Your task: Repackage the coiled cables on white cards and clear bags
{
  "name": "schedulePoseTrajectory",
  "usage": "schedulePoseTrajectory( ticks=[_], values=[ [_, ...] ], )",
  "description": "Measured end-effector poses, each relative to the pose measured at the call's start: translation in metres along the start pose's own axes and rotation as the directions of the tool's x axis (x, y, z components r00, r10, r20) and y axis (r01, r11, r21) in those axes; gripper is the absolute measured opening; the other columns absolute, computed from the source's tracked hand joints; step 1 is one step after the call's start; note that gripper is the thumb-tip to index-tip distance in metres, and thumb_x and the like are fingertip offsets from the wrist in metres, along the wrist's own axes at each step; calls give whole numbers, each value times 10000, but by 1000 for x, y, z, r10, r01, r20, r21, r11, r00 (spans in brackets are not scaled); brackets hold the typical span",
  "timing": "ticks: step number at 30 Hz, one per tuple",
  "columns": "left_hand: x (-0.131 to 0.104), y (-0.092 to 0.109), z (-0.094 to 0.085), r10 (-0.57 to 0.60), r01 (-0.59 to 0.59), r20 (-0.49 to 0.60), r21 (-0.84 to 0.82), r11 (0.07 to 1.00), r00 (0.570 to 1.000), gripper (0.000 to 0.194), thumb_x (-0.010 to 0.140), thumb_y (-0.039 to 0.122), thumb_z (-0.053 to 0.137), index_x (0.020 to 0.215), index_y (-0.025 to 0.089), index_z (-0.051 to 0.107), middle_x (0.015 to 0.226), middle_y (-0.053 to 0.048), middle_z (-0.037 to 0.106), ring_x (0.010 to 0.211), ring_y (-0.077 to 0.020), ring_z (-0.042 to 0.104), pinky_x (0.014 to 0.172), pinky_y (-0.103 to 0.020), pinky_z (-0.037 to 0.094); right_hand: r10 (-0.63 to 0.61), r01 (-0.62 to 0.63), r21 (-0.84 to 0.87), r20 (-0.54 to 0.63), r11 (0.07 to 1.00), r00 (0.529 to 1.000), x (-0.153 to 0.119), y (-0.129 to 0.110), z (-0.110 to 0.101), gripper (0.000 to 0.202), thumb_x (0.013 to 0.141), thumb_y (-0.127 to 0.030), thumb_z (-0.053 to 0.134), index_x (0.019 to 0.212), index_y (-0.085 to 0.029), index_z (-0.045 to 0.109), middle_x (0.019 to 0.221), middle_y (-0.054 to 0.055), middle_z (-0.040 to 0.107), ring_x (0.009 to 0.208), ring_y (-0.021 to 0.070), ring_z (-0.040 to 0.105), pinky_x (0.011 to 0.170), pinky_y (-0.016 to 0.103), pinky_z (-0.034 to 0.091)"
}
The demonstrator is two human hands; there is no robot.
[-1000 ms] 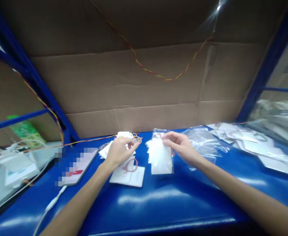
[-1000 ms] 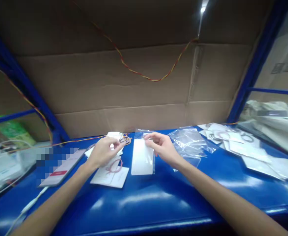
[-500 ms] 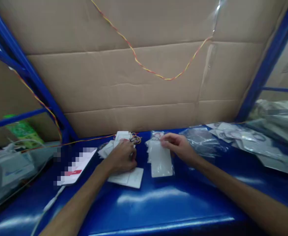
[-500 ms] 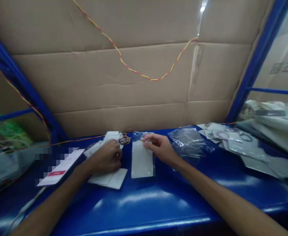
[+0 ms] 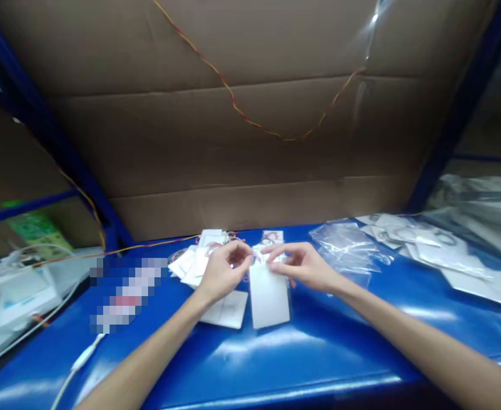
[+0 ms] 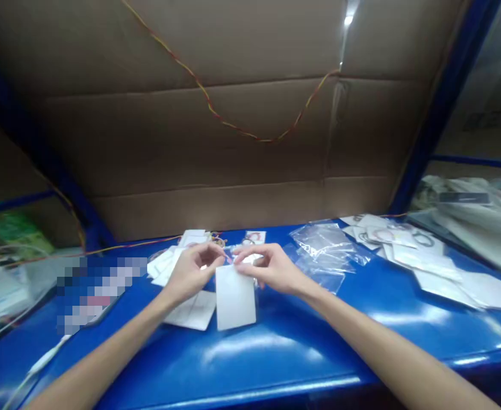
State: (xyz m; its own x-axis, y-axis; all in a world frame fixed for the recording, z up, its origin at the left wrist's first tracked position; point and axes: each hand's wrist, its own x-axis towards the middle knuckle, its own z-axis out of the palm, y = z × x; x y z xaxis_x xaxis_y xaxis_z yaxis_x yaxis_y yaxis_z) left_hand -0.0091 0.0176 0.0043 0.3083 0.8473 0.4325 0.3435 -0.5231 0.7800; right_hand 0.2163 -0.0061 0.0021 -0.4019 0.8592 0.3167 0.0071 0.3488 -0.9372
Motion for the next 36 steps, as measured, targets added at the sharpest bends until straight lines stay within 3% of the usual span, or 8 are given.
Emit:
schedulePoseTrajectory(
  ticks=[4, 8, 13, 20, 24, 27, 32, 36],
  values=[
    [-1, 1, 9, -10, 0, -50, -195, 981, 999, 192, 848, 357, 732, 892, 174, 697, 860, -57, 735, 799, -194, 676, 748, -308, 539, 6, -4, -55, 23, 998, 1000, 1, 4, 1, 303, 826, -453, 782, 959, -182, 794, 842, 37, 759, 465, 79, 531, 403, 202, 446],
    [-1, 4, 10, -37, 7, -96, -289, 957, 995, 273, 835, 399, 767, 950, 168, 680, 856, -43, 734, 778, -182, 690, 717, -289, 557, 4, -4, -63, -2, 998, 1000, 2, 6, -2, 341, 801, -477, 804, 929, -161, 805, 694, 19, 721, 442, 82, 524, 407, 199, 422],
    [0, 17, 5, 51, -60, -45, -226, 972, 998, 395, 987, 507, 513, 972, 171, 721, 965, -88, 713, 877, -216, 669, 685, -296, 545, -49, 45, -51, -72, 998, 996, 8, -5, -10, 337, 793, -466, 815, 933, -160, 811, 795, 53, 758, 476, 85, 538, 421, 207, 436],
    [28, 24, 6, 124, -130, -78, -81, 988, 989, 300, 929, 456, 620, 958, 167, 695, 863, -37, 700, 743, -172, 609, 623, -257, 457, -183, 181, -28, -73, 983, 980, 44, -23, -20, 365, 773, -448, 829, 974, -145, 805, 829, 47, 768, 480, 82, 552, 423, 209, 419],
    [31, 14, 9, 161, -164, -179, -2, 986, 971, 231, 878, 371, 696, 984, 180, 621, 780, 17, 598, 656, -123, 510, 592, -236, 395, -167, 167, -9, -73, 986, 983, 49, -9, -20, 365, 767, -436, 835, 961, -128, 803, 729, 30, 741, 467, 81, 533, 420, 202, 399],
    [24, 2, 8, 177, -177, -227, 21, 984, 958, 323, 808, 331, 773, 943, 220, 501, 731, 72, 477, 598, -101, 445, 573, -223, 373, -127, 127, -19, -29, 992, 991, 45, 5, -19, 390, 758, -466, 834, 957, -131, 806, 699, 18, 723, 463, 74, 505, 416, 197, 384],
    [15, -9, 1, 172, -164, -100, 80, 983, 980, 241, 852, 369, 734, 880, 205, 560, 705, 53, 506, 626, -122, 478, 597, -242, 386, -103, 103, -39, 18, 994, 995, 39, 13, -17, 394, 785, -475, 813, 988, -138, 812, 722, 9, 717, 510, 76, 486, 446, 197, 374],
    [12, -4, 2, 162, -156, -118, 59, 986, 980, 226, 851, 392, 745, 874, 187, 653, 711, 23, 586, 645, -132, 527, 604, -250, 408, -99, 99, -47, 15, 994, 995, 36, 7, -17, 377, 783, -466, 818, 989, -150, 818, 782, 28, 745, 525, 83, 510, 453, 200, 381]
  ],
)
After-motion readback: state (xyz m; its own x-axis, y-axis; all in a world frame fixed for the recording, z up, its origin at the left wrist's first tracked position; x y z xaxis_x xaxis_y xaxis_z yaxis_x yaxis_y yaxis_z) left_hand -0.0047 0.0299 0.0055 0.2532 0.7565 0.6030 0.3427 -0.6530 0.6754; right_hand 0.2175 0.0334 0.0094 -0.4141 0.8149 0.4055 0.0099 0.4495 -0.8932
